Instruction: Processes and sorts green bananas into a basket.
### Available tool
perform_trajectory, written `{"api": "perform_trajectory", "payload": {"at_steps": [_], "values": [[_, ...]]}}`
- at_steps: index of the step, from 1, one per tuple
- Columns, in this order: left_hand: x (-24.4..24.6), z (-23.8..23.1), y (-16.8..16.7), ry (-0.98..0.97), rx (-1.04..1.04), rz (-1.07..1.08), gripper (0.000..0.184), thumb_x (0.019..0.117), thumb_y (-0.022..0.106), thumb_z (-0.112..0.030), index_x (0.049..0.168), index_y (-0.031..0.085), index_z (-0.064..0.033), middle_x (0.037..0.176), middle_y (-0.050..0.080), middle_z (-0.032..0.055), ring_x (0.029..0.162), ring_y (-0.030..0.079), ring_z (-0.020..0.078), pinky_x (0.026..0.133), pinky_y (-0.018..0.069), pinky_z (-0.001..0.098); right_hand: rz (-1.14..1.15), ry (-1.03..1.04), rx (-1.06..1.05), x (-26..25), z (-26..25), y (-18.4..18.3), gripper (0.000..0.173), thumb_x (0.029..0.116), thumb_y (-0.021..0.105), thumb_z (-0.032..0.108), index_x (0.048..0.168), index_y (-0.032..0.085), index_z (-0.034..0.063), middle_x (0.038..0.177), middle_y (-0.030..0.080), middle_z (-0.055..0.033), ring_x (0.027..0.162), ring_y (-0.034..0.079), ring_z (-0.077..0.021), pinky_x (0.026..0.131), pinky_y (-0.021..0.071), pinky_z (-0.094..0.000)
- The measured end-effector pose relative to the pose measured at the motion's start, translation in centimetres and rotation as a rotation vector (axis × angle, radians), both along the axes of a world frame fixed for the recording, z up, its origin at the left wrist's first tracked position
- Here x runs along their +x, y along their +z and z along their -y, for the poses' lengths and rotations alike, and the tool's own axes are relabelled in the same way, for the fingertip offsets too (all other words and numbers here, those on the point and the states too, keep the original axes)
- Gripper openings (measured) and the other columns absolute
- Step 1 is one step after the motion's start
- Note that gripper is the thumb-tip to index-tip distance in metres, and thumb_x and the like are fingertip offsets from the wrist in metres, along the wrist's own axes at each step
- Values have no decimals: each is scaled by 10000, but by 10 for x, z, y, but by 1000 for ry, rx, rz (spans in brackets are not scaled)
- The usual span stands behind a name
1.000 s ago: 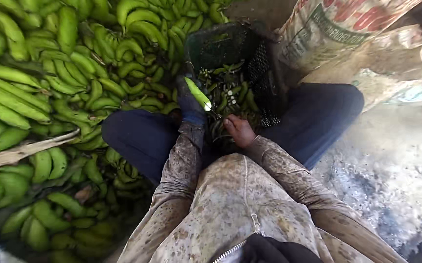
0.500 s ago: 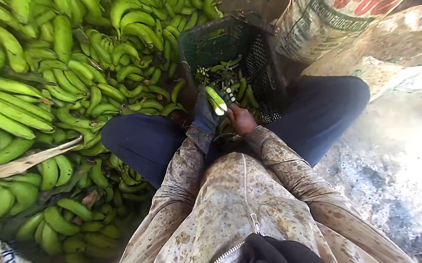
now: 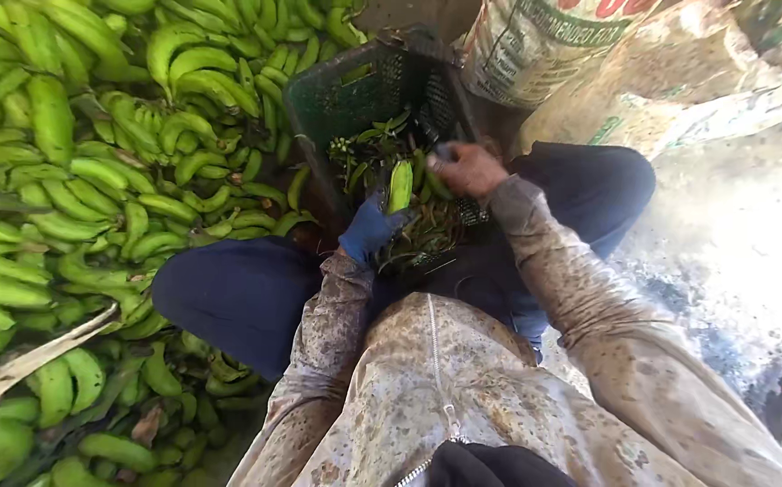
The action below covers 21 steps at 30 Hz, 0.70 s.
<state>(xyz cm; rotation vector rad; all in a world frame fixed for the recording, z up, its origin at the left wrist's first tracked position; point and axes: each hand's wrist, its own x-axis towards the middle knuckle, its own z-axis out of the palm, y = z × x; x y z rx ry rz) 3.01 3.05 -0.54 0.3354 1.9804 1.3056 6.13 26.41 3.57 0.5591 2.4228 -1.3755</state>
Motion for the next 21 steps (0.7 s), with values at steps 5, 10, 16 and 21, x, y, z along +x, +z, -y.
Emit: {"api": "perform_trajectory", "payload": {"at_steps": [5,10,16,21], "values": [[8,-25,13,-111,187,-126,990,807,819,-314,1618,251,-310,1396,605,89,1143,662,191,946,581,448,-170,-192,-475,28,21,7,342,839,834,141,1124,709,0,880,722,-70,691,626,-92,652,551,-302],[-11,-18,-4,43,148,-57,987,830,833,-347,1618,261,-182,1344,639,95,1073,690,181,917,597,393,-724,-392,19,41,-54,59,354,852,826,151,1130,690,-22,1011,751,-91,931,734,-157,869,636,-388],[-31,-15,-22,254,-17,-44,733,940,733,-353,1552,407,-117,1284,675,126,1114,678,187,989,548,405,-398,-722,688,49,-160,116,694,847,768,472,1360,583,43,1132,674,-83,991,641,-136,926,519,-350],[-36,-22,-32,323,-42,0,652,951,728,-333,1514,477,-122,1364,638,113,1185,653,175,1030,535,393,-321,-453,370,-12,-76,52,401,912,739,350,1188,696,63,1035,730,-84,910,709,-170,862,598,-412]]}}
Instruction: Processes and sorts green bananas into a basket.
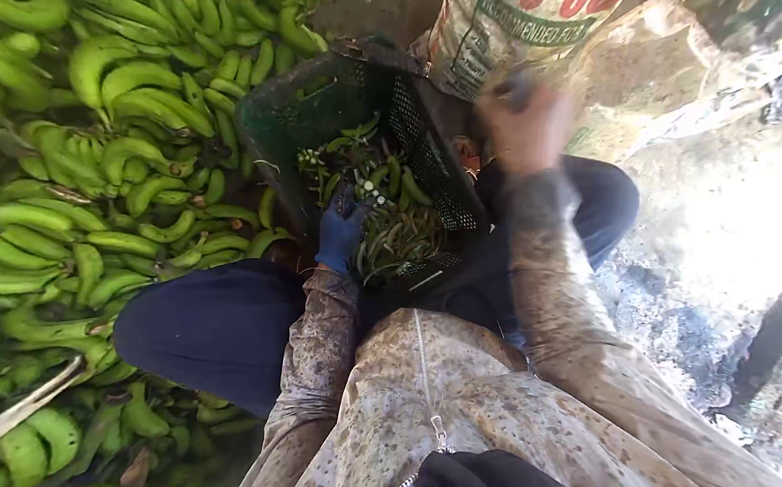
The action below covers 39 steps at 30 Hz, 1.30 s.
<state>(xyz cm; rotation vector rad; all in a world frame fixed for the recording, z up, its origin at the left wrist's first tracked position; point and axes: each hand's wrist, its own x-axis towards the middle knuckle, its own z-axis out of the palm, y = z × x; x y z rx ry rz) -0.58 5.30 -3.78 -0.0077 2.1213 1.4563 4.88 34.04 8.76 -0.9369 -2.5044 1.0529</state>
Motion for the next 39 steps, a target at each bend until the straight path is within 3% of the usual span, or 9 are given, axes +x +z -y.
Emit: {"api": "perform_trajectory", "payload": {"at_steps": [2,6,13,20,24,27,31,34,39], "values": [[-2,0,-1,17,-38,-1,617,962,713,-339,1498,498,-121,1344,652,108,1189,650,171,1046,520,392,190,54,-193,-35,35,-64,393,899,767,340,1164,713,55,1061,728,-143,989,707,-276,922,565,-515],[1,2,-10,33,-38,36,605,972,690,-332,1499,486,-117,1309,660,121,1128,671,192,985,555,410,623,-73,-397,-66,65,-183,612,922,753,369,1362,596,-26,1369,605,-270,1311,571,-407,1092,456,-603],[4,-3,-35,-63,-115,183,625,983,689,-315,1538,449,-157,1326,653,131,1127,670,229,979,547,456,737,-32,-299,-62,67,-274,626,1003,648,390,1439,529,-42,1433,566,-285,1358,541,-419,1131,424,-585],[-4,-15,-41,313,134,542,548,1046,540,-471,1440,517,-91,1223,668,163,963,710,260,791,612,437,540,139,-297,-63,84,-243,536,946,736,281,1422,603,73,1319,660,-246,1247,620,-437,1077,462,-632],[-12,-18,15,518,319,614,563,1089,314,-539,1420,488,-118,1139,659,115,911,657,207,789,561,399,229,525,-328,-54,119,-173,505,897,792,175,1368,656,51,1230,722,-188,1147,695,-336,1049,513,-551],[-19,3,-12,556,709,468,488,1098,337,-485,1355,528,-118,1091,669,72,944,667,171,811,590,391,146,786,-290,-35,146,-117,501,893,762,117,1381,653,78,1225,730,-164,1089,720,-289,1004,549,-520],[-27,23,-15,585,710,227,412,1100,394,-432,1219,596,-93,853,632,51,698,636,161,631,591,340,122,766,-295,20,172,-80,642,907,765,216,1491,532,88,885,688,-123,666,616,-199,654,564,-412],[-25,27,23,720,715,223,431,1113,312,-470,1188,562,-129,776,595,32,610,610,154,540,568,312,101,690,-332,63,181,-84,494,1029,584,412,1344,605,33,824,673,-77,658,618,-150,640,556,-384],[-24,38,25,788,743,119,478,1105,345,-482,1215,586,-84,810,613,84,640,627,210,576,592,385,115,698,-250,97,196,-95,457,1100,421,388,1137,659,0,755,639,-89,656,618,-176,638,537,-398]]}}
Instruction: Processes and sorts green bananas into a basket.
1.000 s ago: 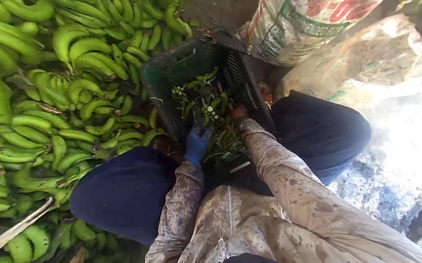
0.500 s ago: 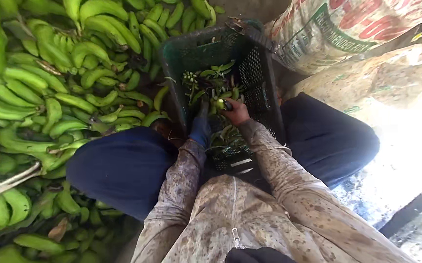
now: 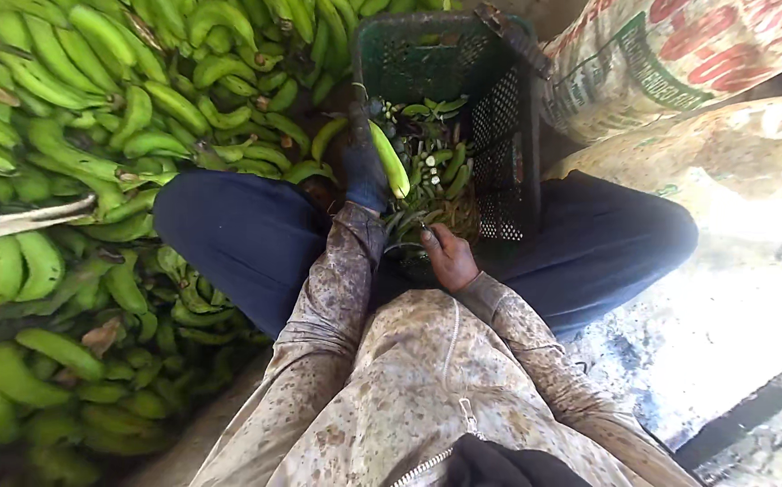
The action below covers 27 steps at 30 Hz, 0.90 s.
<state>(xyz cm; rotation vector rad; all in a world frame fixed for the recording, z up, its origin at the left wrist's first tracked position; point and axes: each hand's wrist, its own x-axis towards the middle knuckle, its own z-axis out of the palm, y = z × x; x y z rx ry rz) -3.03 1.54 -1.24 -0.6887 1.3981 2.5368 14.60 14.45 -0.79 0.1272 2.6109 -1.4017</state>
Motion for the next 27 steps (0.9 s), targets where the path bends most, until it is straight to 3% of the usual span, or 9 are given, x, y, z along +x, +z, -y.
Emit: {"api": "perform_trajectory", "payload": {"at_steps": [5,11,16,18,21,22,23,25,27], "values": [[7,0,6,-34,-43,-78,474,1125,302,-429,1194,603,-70,758,599,73,594,608,199,551,583,374,-14,15,39,1,0,-2,445,1101,421,373,1112,653,-6,732,627,-107,640,621,-216,629,535,-432],[32,-12,32,-45,-60,43,545,1121,234,-476,1165,626,-99,760,606,50,576,600,172,519,563,338,44,66,82,-16,-5,-7,480,1107,380,409,1129,622,-5,786,649,-156,716,664,-315,691,547,-536],[46,-16,18,-249,80,14,563,1109,203,-518,1211,552,-88,870,596,62,708,603,167,654,566,353,125,92,196,-48,-16,-10,435,1113,390,356,1211,605,-10,937,707,-223,914,717,-405,829,555,-611],[41,-14,12,-330,69,-5,545,1095,295,-528,1222,559,-68,892,630,100,752,646,216,685,596,416,169,64,290,-54,-18,-4,447,1112,388,408,1204,590,19,989,699,-224,952,708,-415,824,547,-626],[48,-13,12,-587,-261,27,508,1007,624,-418,1385,554,-86,1156,670,113,983,671,191,855,582,396,260,1,435,-61,-27,9,498,1085,453,487,1291,589,54,1220,672,-224,1077,690,-427,888,542,-637],[49,-14,8,-671,-348,62,563,953,720,-366,1401,532,-80,1165,674,118,967,681,192,832,597,397,274,10,467,-65,-32,13,488,1081,473,474,1314,586,61,1266,659,-224,1105,680,-434,905,536,-643],[51,-15,4,-738,-379,94,548,939,745,-316,1370,518,-65,1069,659,118,839,664,189,713,595,378,261,37,506,-68,-38,14,475,1080,485,458,1322,589,62,1281,654,-232,1114,676,-448,903,533,-657],[49,-12,6,-886,-360,97,407,966,707,-231,1280,516,-56,874,615,76,616,588,145,517,527,292,210,73,588,-81,-60,12,454,1078,492,449,1321,611,85,1257,668,-232,1107,677,-463,880,534,-676],[50,-10,10,-1039,-362,64,439,954,710,-174,1329,507,-68,878,629,80,578,573,142,481,508,282,280,-68,568,-100,-90,14,487,1088,441,468,1356,605,96,1237,685,-244,1136,668,-477,906,515,-711]]}}
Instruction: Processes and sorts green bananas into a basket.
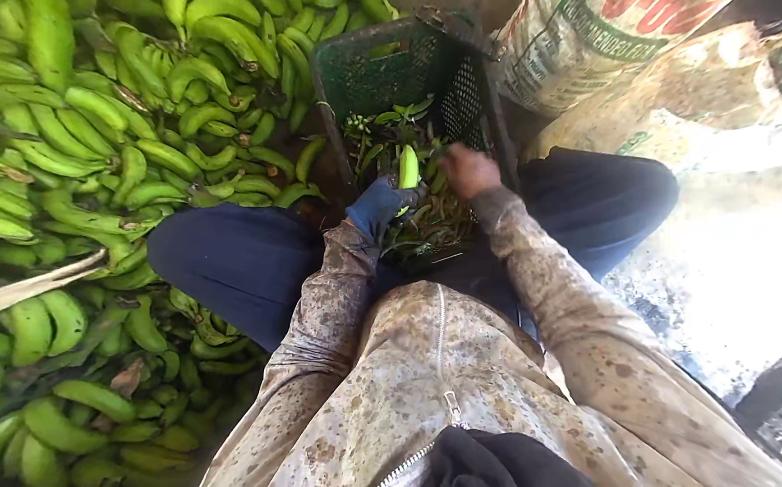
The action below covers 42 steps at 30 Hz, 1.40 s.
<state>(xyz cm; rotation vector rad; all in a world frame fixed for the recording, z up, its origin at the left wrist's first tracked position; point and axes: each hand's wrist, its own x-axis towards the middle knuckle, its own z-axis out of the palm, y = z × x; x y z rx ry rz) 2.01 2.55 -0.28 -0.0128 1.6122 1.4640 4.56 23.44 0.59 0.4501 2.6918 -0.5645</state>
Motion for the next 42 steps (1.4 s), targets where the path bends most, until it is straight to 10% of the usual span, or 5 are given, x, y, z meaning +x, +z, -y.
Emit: {"api": "perform_trajectory", "payload": {"at_steps": [10,21,27,34,42], "values": [[13,-22,9,-252,-26,-612,1025,812,852,-295,1621,225,-337,1360,630,135,1127,674,282,953,557,552,-208,-212,-844,27,-10,48,352,830,859,170,1111,722,8,946,737,-102,836,695,-152,817,594,-392],[-29,-4,3,411,-52,-359,658,950,723,-304,1510,454,-87,1278,652,122,1038,691,164,879,606,362,-725,-606,177,44,-152,141,755,885,743,419,1488,473,53,1089,671,-87,871,639,-125,825,541,-328],[-38,-5,-5,458,-90,-359,577,979,691,-283,1485,495,-86,1255,665,94,1025,684,118,879,595,318,-269,-473,-216,-39,-59,17,378,943,708,346,1156,706,34,1042,722,-166,974,704,-298,908,561,-535],[-46,-12,-41,382,-206,-251,563,999,663,-316,1501,487,-133,1266,668,111,1016,700,177,877,607,395,248,-678,-246,-55,-15,-186,798,922,753,423,1519,438,-3,1459,547,-267,1355,540,-415,1112,445,-597],[-56,-21,-67,383,-191,-161,582,981,691,-308,1504,493,-147,1253,676,95,1000,701,168,867,609,384,218,-765,-308,-41,-14,-197,683,994,673,346,1559,416,61,1434,584,-240,1331,567,-403,1115,442,-600]]}}
